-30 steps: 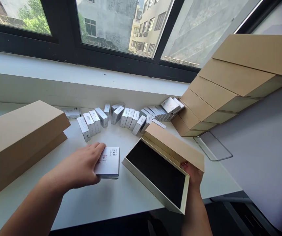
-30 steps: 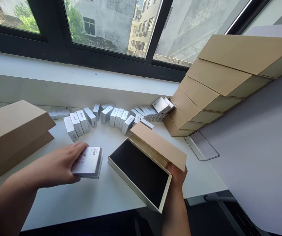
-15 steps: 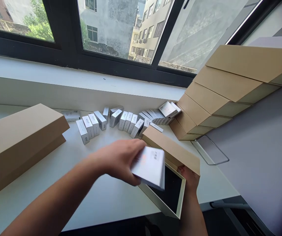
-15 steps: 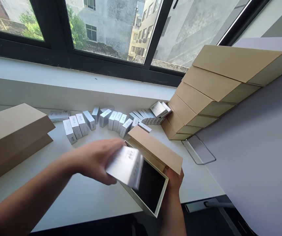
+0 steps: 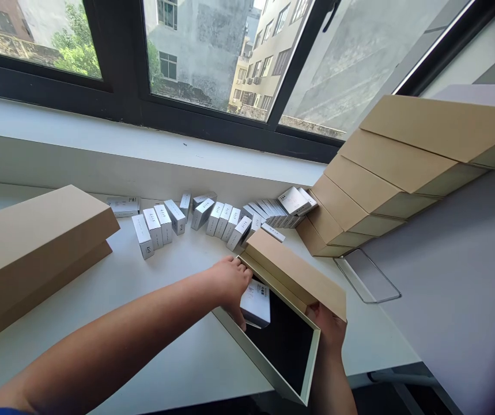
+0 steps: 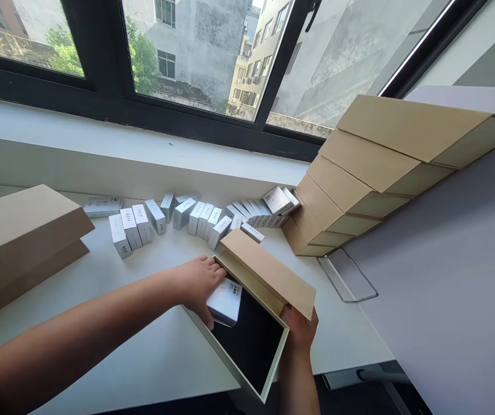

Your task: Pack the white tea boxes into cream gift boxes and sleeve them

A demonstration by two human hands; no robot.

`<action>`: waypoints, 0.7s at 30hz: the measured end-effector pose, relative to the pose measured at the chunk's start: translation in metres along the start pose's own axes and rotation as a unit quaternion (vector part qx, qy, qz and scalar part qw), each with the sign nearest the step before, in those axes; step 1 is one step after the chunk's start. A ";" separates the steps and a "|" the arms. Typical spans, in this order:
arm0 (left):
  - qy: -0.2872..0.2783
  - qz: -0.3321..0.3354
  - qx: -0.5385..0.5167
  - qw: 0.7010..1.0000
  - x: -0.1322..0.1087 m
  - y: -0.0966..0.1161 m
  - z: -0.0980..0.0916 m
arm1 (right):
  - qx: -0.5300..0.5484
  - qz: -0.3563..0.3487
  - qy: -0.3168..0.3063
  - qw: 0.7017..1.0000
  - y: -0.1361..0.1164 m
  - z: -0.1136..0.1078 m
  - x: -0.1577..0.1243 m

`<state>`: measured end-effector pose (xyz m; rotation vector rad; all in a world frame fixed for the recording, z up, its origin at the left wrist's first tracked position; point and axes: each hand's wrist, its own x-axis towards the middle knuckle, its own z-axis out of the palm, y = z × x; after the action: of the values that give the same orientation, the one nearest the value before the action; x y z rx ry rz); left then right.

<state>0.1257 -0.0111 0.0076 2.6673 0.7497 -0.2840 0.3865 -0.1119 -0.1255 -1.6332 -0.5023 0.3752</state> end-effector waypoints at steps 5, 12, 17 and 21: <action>0.076 0.046 -0.030 0.996 0.004 0.008 0.021 | 0.012 -0.016 -0.004 1.000 -0.009 0.005 -0.008; 0.102 0.124 0.044 0.986 0.022 0.038 0.040 | 0.034 -0.001 -0.001 0.999 -0.012 0.006 -0.007; 0.065 0.055 0.048 0.995 0.026 0.037 0.037 | -0.009 0.000 -0.005 1.000 0.000 -0.001 0.000; 0.096 0.072 0.032 0.992 0.024 0.034 0.039 | -0.017 -0.014 0.000 1.000 0.000 0.000 0.000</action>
<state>0.1602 -0.0422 -0.0253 2.8212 0.6074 -0.0147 0.3865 -0.1121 -0.1252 -1.6581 -0.5335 0.3475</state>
